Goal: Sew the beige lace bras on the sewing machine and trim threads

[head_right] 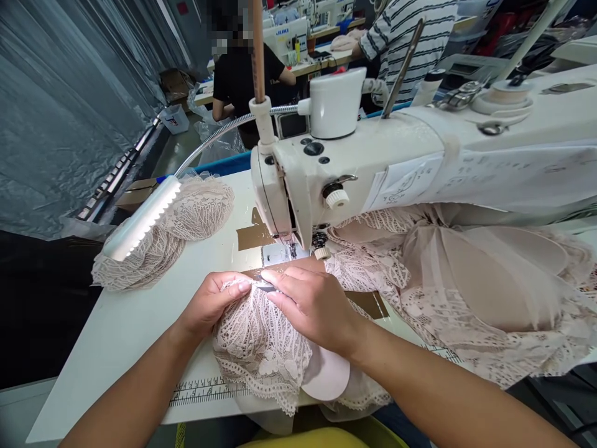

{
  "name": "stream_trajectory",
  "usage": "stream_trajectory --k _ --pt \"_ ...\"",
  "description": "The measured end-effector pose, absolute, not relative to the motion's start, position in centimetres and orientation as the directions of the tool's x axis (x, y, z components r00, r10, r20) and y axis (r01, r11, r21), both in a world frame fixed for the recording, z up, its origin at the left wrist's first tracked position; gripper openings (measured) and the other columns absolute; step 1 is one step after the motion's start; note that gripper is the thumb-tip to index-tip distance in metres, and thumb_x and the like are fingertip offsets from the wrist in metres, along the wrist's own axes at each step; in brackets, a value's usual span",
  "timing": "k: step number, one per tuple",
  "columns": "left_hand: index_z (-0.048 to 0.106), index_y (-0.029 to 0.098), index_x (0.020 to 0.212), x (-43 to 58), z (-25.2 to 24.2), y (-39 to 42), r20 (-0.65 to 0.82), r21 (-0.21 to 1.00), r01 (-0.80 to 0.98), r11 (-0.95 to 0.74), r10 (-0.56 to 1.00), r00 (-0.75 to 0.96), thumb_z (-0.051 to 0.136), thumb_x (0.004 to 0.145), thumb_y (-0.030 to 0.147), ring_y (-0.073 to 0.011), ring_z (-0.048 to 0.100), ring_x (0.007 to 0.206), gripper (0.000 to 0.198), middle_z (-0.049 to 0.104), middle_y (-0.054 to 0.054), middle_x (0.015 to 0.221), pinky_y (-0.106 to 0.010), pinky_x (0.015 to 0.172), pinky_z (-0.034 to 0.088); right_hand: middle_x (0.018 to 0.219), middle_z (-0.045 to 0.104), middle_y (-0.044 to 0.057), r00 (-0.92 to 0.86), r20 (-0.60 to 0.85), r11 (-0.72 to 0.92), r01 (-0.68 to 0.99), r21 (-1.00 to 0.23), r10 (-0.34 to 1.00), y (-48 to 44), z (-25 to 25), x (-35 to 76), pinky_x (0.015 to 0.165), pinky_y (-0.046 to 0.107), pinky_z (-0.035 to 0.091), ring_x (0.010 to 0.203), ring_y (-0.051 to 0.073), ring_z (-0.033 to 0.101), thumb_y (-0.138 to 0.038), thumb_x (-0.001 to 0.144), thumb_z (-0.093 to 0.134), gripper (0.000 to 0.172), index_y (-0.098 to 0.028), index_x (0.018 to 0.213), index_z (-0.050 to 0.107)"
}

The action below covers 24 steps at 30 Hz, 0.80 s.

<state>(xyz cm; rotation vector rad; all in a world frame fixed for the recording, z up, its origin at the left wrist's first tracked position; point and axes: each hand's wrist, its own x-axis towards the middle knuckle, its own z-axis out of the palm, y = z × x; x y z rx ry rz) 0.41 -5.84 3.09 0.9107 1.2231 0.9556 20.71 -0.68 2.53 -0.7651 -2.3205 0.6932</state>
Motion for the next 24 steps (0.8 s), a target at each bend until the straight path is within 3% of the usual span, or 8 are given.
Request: stream_trajectory --k 5,8,12,15,18,21,22,24 --pt "0.069 0.011 0.08 0.3 3.1 -6.0 -0.286 0.957 -0.021 0.29 0.952 0.106 0.063 0.081 0.035 -0.0119 0.055 0.062 0.025 0.065 -0.004 0.071 -0.021 0.058 0.042 0.089 0.069 0.009 -0.656 0.318 0.655 0.362 -0.663 0.685 -0.9 2.7 20.6 0.071 0.036 0.053 0.08 0.02 0.063 -0.026 0.09 0.051 0.032 -0.014 0.117 0.063" --pt "0.069 0.011 0.078 0.2 3.0 -6.1 -0.269 0.963 0.007 0.27 0.956 0.117 0.065 0.08 0.035 -0.012 0.053 0.062 0.024 0.064 -0.004 0.07 -0.021 0.056 0.041 0.098 0.069 0.009 -0.641 0.241 0.545 0.33 -0.77 0.729 -1.0 3.0 20.4 0.078 0.039 0.053 0.088 0.021 0.064 -0.025 0.089 0.051 0.03 -0.016 0.116 0.064" --pt "0.069 0.012 0.074 -0.2 3.0 -6.0 -0.254 0.967 -0.001 0.257 0.959 0.125 0.068 0.076 0.037 -0.0108 0.049 0.056 0.025 0.061 -0.002 0.064 -0.021 0.051 0.036 0.111 0.067 0.008 -0.683 0.012 0.152 0.146 -0.977 0.73 -0.9 3.3 19.9 0.089 0.04 0.051 0.1 0.02 0.063 -0.029 0.087 0.055 0.029 -0.02 0.113 0.065" --pt "0.067 0.011 0.069 -0.6 2.7 -5.9 -0.26 0.964 -0.025 0.266 0.956 0.139 0.071 0.072 0.038 -0.0093 0.044 0.052 0.027 0.057 -0.001 0.058 -0.021 0.049 0.033 0.11 0.068 0.009 -0.741 -0.131 -0.158 0.035 -0.987 0.659 -0.7 3.3 19.6 0.088 0.038 0.051 0.1 0.019 0.063 -0.03 0.085 0.059 0.029 -0.017 0.109 0.066" --pt "0.066 0.011 0.065 -0.9 2.5 -6.2 -0.269 0.954 -0.089 0.286 0.948 0.17 0.073 0.069 0.038 -0.0082 0.042 0.049 0.028 0.052 0.001 0.052 -0.02 0.047 0.03 0.093 0.07 0.006 -0.771 -0.174 -0.279 -0.005 -0.96 0.612 -0.3 3.0 19.7 0.075 0.029 0.053 0.081 0.013 0.064 -0.03 0.083 0.061 0.027 -0.017 0.106 0.067" --pt "0.069 0.011 0.066 -1.0 2.6 -6.6 -0.25 0.946 -0.134 0.296 0.926 0.282 0.075 0.067 0.037 -0.009 0.044 0.046 0.026 0.056 -0.001 0.052 -0.021 0.046 0.032 0.068 0.06 -0.002 -0.694 -0.263 -0.313 0.058 -0.948 0.67 0.2 2.8 20.0 0.043 0.02 0.04 0.045 0.005 0.045 -0.034 0.087 0.055 0.034 -0.016 0.115 0.062" --pt "0.07 0.011 0.068 -1.0 2.7 -6.7 -0.248 0.947 -0.125 0.297 0.919 0.306 0.075 0.067 0.036 -0.01 0.046 0.048 0.026 0.058 -0.002 0.054 -0.022 0.047 0.034 0.066 0.058 -0.003 -0.652 -0.281 -0.302 0.083 -0.95 0.704 0.4 2.8 20.1 0.039 0.019 0.036 0.041 0.005 0.04 -0.036 0.088 0.053 0.037 -0.016 0.119 0.06" --pt "0.072 0.011 0.072 -0.7 2.8 -6.7 -0.257 0.953 -0.089 0.291 0.926 0.277 0.074 0.069 0.035 -0.013 0.053 0.054 0.024 0.063 -0.005 0.062 -0.024 0.052 0.04 0.074 0.062 0.001 -0.599 -0.227 -0.192 0.124 -0.974 0.768 0.3 2.8 20.3 0.044 0.022 0.041 0.049 0.007 0.048 -0.037 0.089 0.051 0.039 -0.017 0.121 0.058"
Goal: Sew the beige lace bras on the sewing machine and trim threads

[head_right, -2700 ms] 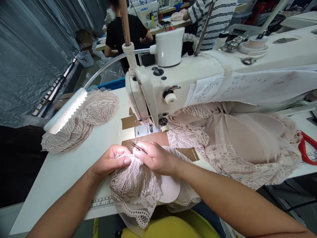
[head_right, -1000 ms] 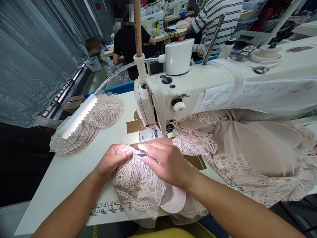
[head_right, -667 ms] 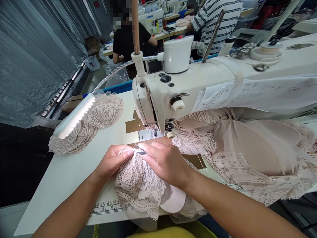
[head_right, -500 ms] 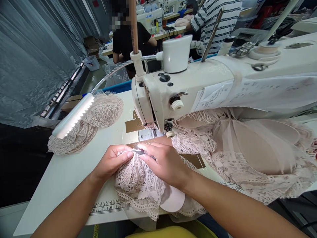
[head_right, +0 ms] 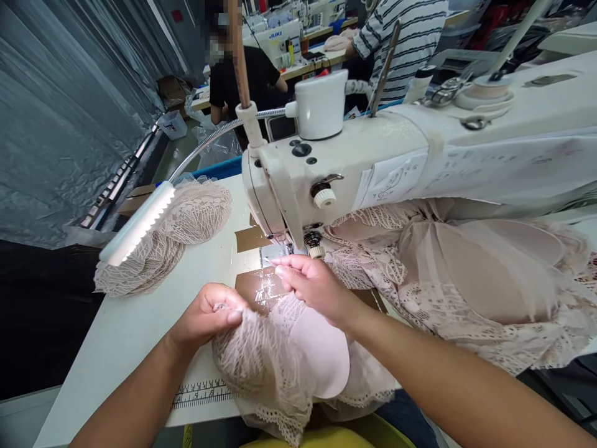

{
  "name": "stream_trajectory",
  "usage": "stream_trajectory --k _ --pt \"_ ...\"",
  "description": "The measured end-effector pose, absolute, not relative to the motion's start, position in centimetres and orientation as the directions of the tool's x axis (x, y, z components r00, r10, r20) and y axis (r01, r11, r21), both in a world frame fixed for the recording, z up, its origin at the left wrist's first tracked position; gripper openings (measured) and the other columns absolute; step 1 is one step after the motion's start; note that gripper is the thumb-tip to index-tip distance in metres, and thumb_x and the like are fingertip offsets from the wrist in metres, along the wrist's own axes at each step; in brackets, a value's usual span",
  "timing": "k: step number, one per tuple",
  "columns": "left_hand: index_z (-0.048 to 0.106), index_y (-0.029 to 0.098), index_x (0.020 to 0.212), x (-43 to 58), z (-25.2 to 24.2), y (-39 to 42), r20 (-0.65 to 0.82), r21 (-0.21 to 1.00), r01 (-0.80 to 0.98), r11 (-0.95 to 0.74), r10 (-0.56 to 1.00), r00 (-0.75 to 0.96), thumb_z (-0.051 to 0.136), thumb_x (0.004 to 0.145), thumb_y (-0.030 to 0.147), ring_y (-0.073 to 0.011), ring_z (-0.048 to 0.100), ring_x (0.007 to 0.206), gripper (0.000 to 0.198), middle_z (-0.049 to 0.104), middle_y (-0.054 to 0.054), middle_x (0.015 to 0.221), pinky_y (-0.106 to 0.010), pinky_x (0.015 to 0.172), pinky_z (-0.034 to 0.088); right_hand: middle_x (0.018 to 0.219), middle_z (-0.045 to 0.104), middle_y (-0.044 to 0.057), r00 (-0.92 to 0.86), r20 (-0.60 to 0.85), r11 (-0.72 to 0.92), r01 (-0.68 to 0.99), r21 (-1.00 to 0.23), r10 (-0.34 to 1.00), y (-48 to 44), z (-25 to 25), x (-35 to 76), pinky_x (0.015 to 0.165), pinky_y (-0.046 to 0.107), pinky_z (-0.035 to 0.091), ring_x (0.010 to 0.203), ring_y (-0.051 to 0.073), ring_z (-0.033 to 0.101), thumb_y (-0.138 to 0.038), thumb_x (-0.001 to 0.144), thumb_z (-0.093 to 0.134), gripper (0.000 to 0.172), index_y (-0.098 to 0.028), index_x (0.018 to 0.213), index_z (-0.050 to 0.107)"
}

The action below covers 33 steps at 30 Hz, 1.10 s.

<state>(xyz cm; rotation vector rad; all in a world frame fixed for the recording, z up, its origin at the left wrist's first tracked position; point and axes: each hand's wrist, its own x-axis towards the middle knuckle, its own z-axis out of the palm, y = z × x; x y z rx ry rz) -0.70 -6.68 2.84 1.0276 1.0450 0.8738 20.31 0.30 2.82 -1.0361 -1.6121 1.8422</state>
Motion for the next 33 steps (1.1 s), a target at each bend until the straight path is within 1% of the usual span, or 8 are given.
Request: stream_trajectory --k 3,6,9,14,20,24,28,33 --pt "0.071 0.012 0.076 -0.3 2.8 -6.2 -0.24 0.966 -0.073 0.25 0.963 0.123 0.07 0.075 0.034 -0.0153 0.058 0.067 0.022 0.066 -0.005 0.072 -0.025 0.062 0.045 0.098 0.067 0.008 -0.588 0.031 0.167 0.179 -0.969 0.808 -0.3 3.0 20.5 0.077 0.032 0.051 0.088 0.017 0.062 -0.036 0.087 0.054 0.032 -0.02 0.114 0.063" --pt "0.069 0.013 0.082 0.0 2.6 -5.8 -0.249 0.963 -0.089 0.255 0.966 0.069 0.068 0.078 0.034 -0.0157 0.059 0.072 0.021 0.066 -0.004 0.076 -0.025 0.068 0.046 0.103 0.067 0.008 -0.562 0.188 0.378 0.243 -0.894 0.806 -0.9 3.3 20.6 0.085 0.039 0.049 0.095 0.023 0.062 -0.039 0.083 0.06 0.035 -0.022 0.113 0.062" --pt "0.067 0.013 0.084 0.2 2.4 -5.9 -0.266 0.96 -0.062 0.272 0.96 0.092 0.067 0.079 0.033 -0.0156 0.06 0.074 0.021 0.066 -0.004 0.079 -0.026 0.07 0.047 0.105 0.067 0.008 -0.545 0.122 0.309 0.266 -0.913 0.83 -0.9 3.4 20.4 0.086 0.039 0.051 0.097 0.024 0.063 -0.04 0.077 0.067 0.044 -0.021 0.116 0.059" --pt "0.066 0.013 0.086 1.1 2.5 -6.2 -0.124 0.991 0.062 0.116 0.981 0.147 0.067 0.08 0.027 -0.0165 0.061 0.083 0.015 0.067 -0.005 0.087 -0.027 0.079 0.047 0.114 0.065 0.005 -0.659 0.0 0.117 0.135 -0.984 0.752 -0.9 3.3 20.0 0.091 0.03 0.051 0.106 0.016 0.061 -0.029 0.088 0.055 0.029 -0.022 0.116 0.058" --pt "0.067 0.012 0.086 1.3 2.4 -6.4 -0.019 0.989 0.146 -0.009 0.982 0.19 0.059 0.086 0.025 -0.0176 0.061 0.082 0.016 0.068 -0.008 0.085 -0.028 0.076 0.047 0.107 0.066 0.002 -0.696 0.033 0.196 0.156 -0.968 0.718 -1.2 3.3 20.1 0.086 0.031 0.053 0.097 0.016 0.064 -0.025 0.088 0.054 0.027 -0.024 0.115 0.056" --pt "0.064 0.011 0.08 0.8 2.4 -6.4 -0.103 0.99 0.118 0.08 0.974 0.204 0.055 0.088 0.03 -0.0146 0.054 0.073 0.023 0.062 -0.005 0.075 -0.025 0.068 0.042 0.108 0.067 0.002 -0.687 0.095 0.302 0.187 -0.935 0.721 -1.2 3.2 20.1 0.086 0.03 0.052 0.098 0.016 0.064 -0.024 0.088 0.054 0.026 -0.024 0.114 0.057" --pt "0.055 0.012 0.068 0.5 2.7 -6.4 -0.203 0.978 0.096 0.186 0.957 0.209 0.055 0.087 0.037 -0.0087 0.039 0.06 0.031 0.045 0.001 0.062 -0.022 0.056 0.032 0.11 0.067 0.001 -0.642 0.176 0.382 0.197 -0.903 0.746 -1.2 2.9 20.1 0.085 0.027 0.052 0.1 0.016 0.063 -0.022 0.087 0.055 0.028 -0.025 0.115 0.057" --pt "0.052 0.013 0.066 0.7 2.8 -6.5 -0.185 0.977 0.117 0.177 0.981 0.063 0.055 0.087 0.039 -0.0078 0.034 0.058 0.033 0.04 0.003 0.061 -0.021 0.054 0.029 0.106 0.068 0.005 -0.553 0.251 0.466 0.291 -0.835 0.795 -1.0 2.8 20.8 0.083 0.033 0.054 0.097 0.02 0.064 -0.036 0.086 0.056 0.034 -0.023 0.118 0.057"
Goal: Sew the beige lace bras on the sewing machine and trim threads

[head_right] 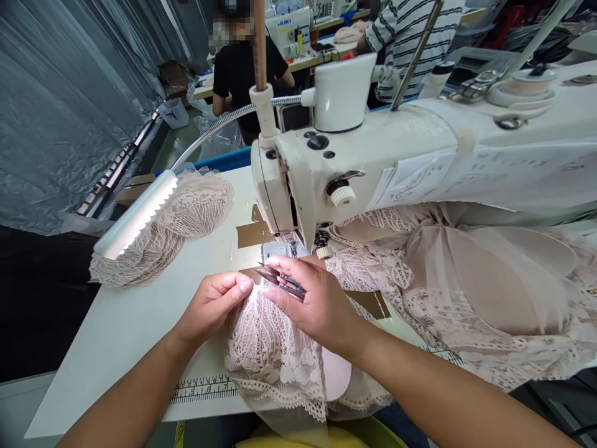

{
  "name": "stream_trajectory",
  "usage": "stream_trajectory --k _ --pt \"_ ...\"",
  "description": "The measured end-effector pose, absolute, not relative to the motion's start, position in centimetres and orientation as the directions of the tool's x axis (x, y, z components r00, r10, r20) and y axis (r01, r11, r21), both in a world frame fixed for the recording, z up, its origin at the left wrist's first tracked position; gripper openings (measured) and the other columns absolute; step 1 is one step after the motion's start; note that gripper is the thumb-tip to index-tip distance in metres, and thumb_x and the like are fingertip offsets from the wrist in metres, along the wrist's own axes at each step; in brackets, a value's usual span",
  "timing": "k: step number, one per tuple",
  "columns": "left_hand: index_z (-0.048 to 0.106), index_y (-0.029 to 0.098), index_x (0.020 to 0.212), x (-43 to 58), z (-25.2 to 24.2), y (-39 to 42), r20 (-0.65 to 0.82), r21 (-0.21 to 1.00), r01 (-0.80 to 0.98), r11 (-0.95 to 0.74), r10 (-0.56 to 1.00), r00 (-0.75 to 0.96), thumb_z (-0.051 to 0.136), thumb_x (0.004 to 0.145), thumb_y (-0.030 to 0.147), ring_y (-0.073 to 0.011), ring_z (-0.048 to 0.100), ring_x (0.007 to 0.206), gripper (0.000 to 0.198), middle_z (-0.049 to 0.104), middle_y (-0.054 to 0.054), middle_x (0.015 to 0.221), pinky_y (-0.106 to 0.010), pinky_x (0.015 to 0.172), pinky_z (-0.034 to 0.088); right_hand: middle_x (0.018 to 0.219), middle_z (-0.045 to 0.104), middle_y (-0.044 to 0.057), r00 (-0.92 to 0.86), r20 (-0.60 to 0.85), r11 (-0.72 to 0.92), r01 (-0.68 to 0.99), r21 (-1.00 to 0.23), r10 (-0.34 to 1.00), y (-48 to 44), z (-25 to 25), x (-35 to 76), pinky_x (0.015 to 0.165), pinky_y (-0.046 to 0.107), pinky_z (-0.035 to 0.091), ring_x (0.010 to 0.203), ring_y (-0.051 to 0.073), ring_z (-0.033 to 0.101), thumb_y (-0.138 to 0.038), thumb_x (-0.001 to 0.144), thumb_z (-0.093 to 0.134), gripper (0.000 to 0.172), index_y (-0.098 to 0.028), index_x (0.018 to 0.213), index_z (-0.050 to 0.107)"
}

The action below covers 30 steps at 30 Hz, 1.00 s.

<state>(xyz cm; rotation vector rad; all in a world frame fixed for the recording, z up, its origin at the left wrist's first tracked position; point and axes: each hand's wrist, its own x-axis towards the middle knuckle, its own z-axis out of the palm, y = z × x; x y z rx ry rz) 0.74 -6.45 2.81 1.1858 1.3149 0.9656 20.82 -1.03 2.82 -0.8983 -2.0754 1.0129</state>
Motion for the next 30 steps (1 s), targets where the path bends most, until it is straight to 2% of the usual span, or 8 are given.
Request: stream_trajectory --k 4,7,10,14,21,30 --pt "0.053 0.014 0.066 0.9 2.8 -6.4 -0.138 0.977 0.146 0.158 0.98 -0.142 0.054 0.087 0.038 -0.0085 0.037 0.059 0.033 0.042 0.002 0.062 -0.021 0.055 0.032 0.107 0.066 0.006 -0.584 0.372 0.607 0.274 -0.746 0.721 -1.3 3.0 21.3 0.076 0.029 0.054 0.091 0.018 0.064 -0.034 0.091 0.049 0.036 -0.024 0.125 0.052" --pt "0.057 0.014 0.069 1.0 2.9 -6.4 -0.12 0.98 0.131 0.148 0.972 -0.204 0.053 0.087 0.038 -0.0099 0.042 0.062 0.031 0.048 0.001 0.065 -0.021 0.058 0.036 0.098 0.067 0.006 -0.657 0.389 0.677 0.256 -0.691 0.645 -1.6 3.1 20.9 0.072 0.028 0.054 0.083 0.017 0.064 -0.026 0.09 0.05 0.039 -0.023 0.129 0.05" --pt "0.056 0.014 0.067 1.3 3.0 -6.6 -0.127 0.983 0.113 0.147 0.978 -0.165 0.053 0.087 0.038 -0.0101 0.041 0.061 0.031 0.048 0.0 0.064 -0.022 0.057 0.036 0.088 0.065 0.007 -0.659 0.373 0.679 0.291 -0.674 0.653 -1.8 3.1 20.4 0.07 0.029 0.054 0.079 0.017 0.062 -0.022 0.091 0.047 0.037 -0.015 0.127 0.051" --pt "0.056 0.014 0.067 1.5 3.1 -6.9 -0.133 0.983 0.113 0.146 0.985 -0.113 0.053 0.088 0.039 -0.01 0.04 0.06 0.032 0.046 0.001 0.062 -0.022 0.056 0.035 0.09 0.064 0.009 -0.628 0.394 0.69 0.335 -0.641 0.671 -1.6 2.9 20.2 0.076 0.03 0.053 0.086 0.018 0.062 -0.02 0.09 0.048 0.036 -0.009 0.124 0.053" --pt "0.056 0.014 0.067 1.4 3.2 -6.9 -0.108 0.986 0.111 0.121 0.987 -0.123 0.053 0.088 0.038 -0.0097 0.037 0.059 0.032 0.044 0.001 0.061 -0.022 0.055 0.033 0.087 0.063 0.007 -0.637 0.402 0.696 0.311 -0.647 0.658 -1.7 2.7 20.4 0.073 0.03 0.053 0.081 0.016 0.061 -0.018 0.09 0.048 0.035 -0.01 0.124 0.053" --pt "0.061 0.014 0.074 1.2 3.2 -7.0 -0.104 0.986 0.123 0.114 0.991 -0.081 0.057 0.085 0.037 -0.0113 0.045 0.063 0.026 0.053 -0.001 0.067 -0.022 0.058 0.039 0.093 0.066 0.008 -0.629 0.37 0.666 0.33 -0.669 0.684 -1.7 2.9 20.4 0.078 0.033 0.054 0.088 0.019 0.063 -0.021 0.091 0.046 0.036 -0.015 0.126 0.052"
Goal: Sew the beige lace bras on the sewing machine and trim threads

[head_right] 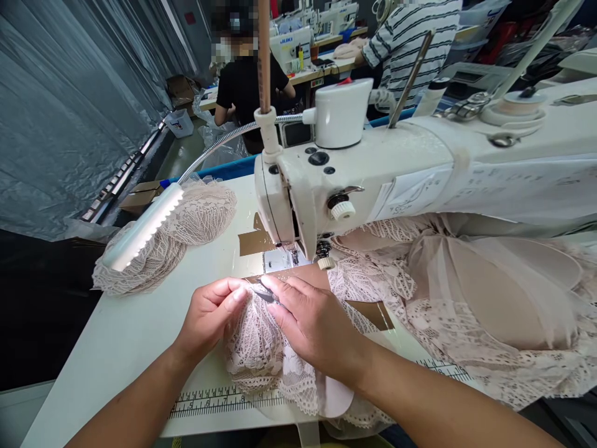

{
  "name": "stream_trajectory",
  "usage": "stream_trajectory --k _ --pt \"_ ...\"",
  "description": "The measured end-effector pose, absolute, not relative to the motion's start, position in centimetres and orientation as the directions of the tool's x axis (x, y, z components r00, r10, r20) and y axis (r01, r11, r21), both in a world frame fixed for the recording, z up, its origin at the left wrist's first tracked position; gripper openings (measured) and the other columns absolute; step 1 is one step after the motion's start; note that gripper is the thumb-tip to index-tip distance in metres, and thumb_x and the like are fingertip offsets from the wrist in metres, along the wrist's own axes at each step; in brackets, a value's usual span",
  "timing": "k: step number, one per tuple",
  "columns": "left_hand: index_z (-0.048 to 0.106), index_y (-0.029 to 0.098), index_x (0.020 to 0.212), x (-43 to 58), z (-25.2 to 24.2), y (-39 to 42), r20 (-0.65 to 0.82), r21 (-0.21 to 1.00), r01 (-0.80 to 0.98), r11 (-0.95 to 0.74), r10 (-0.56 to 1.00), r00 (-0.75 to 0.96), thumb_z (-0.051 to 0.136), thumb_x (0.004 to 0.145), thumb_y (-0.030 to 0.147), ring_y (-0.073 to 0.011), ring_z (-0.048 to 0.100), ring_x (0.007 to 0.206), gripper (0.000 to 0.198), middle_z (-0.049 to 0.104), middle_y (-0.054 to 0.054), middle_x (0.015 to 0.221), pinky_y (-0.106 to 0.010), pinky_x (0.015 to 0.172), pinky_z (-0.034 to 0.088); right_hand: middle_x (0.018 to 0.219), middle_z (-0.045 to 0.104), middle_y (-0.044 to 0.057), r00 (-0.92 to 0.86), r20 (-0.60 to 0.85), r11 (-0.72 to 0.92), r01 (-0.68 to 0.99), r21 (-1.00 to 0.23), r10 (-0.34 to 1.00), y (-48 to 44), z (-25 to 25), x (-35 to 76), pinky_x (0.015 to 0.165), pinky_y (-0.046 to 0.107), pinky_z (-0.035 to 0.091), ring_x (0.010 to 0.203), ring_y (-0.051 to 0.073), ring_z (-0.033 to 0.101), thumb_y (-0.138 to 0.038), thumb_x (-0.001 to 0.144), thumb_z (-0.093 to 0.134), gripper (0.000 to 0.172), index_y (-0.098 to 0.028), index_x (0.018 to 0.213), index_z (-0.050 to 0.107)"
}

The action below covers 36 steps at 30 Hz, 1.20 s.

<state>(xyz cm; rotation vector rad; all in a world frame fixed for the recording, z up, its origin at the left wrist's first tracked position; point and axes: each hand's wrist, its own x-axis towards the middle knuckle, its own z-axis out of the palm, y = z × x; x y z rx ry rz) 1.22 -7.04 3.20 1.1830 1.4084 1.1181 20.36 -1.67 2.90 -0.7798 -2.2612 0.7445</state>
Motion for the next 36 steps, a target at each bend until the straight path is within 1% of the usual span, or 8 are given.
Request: stream_trajectory --k 7,12,18,22,27,29,33,36 --pt "0.061 0.014 0.071 1.2 3.2 -7.0 -0.115 0.984 0.133 0.118 0.993 -0.031 0.061 0.082 0.033 -0.0094 0.044 0.057 0.023 0.053 0.0 0.063 -0.02 0.053 0.037 0.102 0.067 0.009 -0.601 0.32 0.592 0.332 -0.734 0.733 -1.6 3.1 20.2 0.085 0.034 0.053 0.096 0.02 0.063 -0.023 0.091 0.046 0.035 -0.015 0.123 0.055" --pt "0.066 0.011 0.075 1.1 3.6 -7.1 -0.13 0.978 0.191 0.087 0.966 0.224 0.062 0.081 0.031 -0.0092 0.043 0.055 0.021 0.052 0.0 0.06 -0.02 0.051 0.034 0.117 0.064 0.009 -0.496 0.208 0.434 0.401 -0.807 0.843 -0.9 3.0 20.4 0.089 0.036 0.052 0.106 0.021 0.061 -0.031 0.091 0.046 0.037 -0.019 0.125 0.053" --pt "0.062 0.013 0.075 0.5 3.0 -6.5 -0.216 0.973 0.092 0.21 0.974 0.063 0.063 0.08 0.036 -0.0109 0.048 0.061 0.024 0.055 -0.001 0.067 -0.021 0.056 0.039 0.105 0.068 0.009 -0.575 0.339 0.591 0.333 -0.735 0.744 -1.2 2.9 20.4 0.084 0.038 0.053 0.096 0.021 0.063 -0.027 0.09 0.049 0.034 -0.018 0.121 0.056" --pt "0.064 0.012 0.076 0.2 2.8 -6.4 -0.22 0.975 0.04 0.218 0.974 0.053 0.065 0.079 0.036 -0.0115 0.05 0.062 0.024 0.057 -0.002 0.069 -0.022 0.057 0.04 0.094 0.069 0.008 -0.654 0.354 0.636 0.258 -0.727 0.669 -1.1 2.8 20.5 0.076 0.034 0.055 0.086 0.019 0.064 -0.024 0.09 0.048 0.035 -0.016 0.122 0.056" --pt "0.062 0.012 0.071 0.2 2.9 -6.5 -0.231 0.973 0.046 0.228 0.97 0.071 0.066 0.077 0.038 -0.0099 0.047 0.057 0.026 0.055 -0.001 0.064 -0.02 0.051 0.037 0.102 0.069 0.008 -0.606 0.311 0.599 0.355 -0.718 0.732 -0.6 3.0 20.3 0.085 0.039 0.052 0.096 0.021 0.064 -0.024 0.09 0.048 0.032 -0.019 0.119 0.06" --pt "0.061 0.013 0.07 0.2 2.9 -6.5 -0.23 0.973 0.04 0.228 0.97 0.076 0.066 0.077 0.038 -0.0094 0.046 0.056 0.027 0.054 0.0 0.064 -0.02 0.051 0.036 0.102 0.069 0.008 -0.59 0.295 0.581 0.381 -0.719 0.752 -0.4 3.0 20.2 0.084 0.038 0.052 0.095 0.022 0.064 -0.026 0.089 0.049 0.031 -0.02 0.118 0.06" --pt "0.062 0.013 0.072 0.3 3.0 -6.5 -0.227 0.974 0.006 0.227 0.97 0.084 0.066 0.078 0.036 -0.0099 0.05 0.059 0.024 0.057 -0.001 0.066 -0.02 0.054 0.039 0.101 0.069 0.008 -0.622 0.318 0.61 0.333 -0.719 0.715 -0.4 2.8 20.6 0.08 0.035 0.052 0.091 0.021 0.064 -0.03 0.09 0.049 0.03 -0.02 0.116 0.058" --pt "0.067 0.014 0.08 0.4 3.1 -6.5 -0.226 0.974 0.01 0.227 0.968 0.108 0.065 0.079 0.034 -0.0139 0.057 0.068 0.021 0.065 -0.004 0.076 -0.024 0.063 0.045 0.101 0.069 0.007 -0.683 0.347 0.648 0.243 -0.722 0.643 -0.3 2.8 20.8 0.08 0.033 0.051 0.092 0.019 0.064 -0.028 0.09 0.048 0.028 -0.018 0.114 0.059"
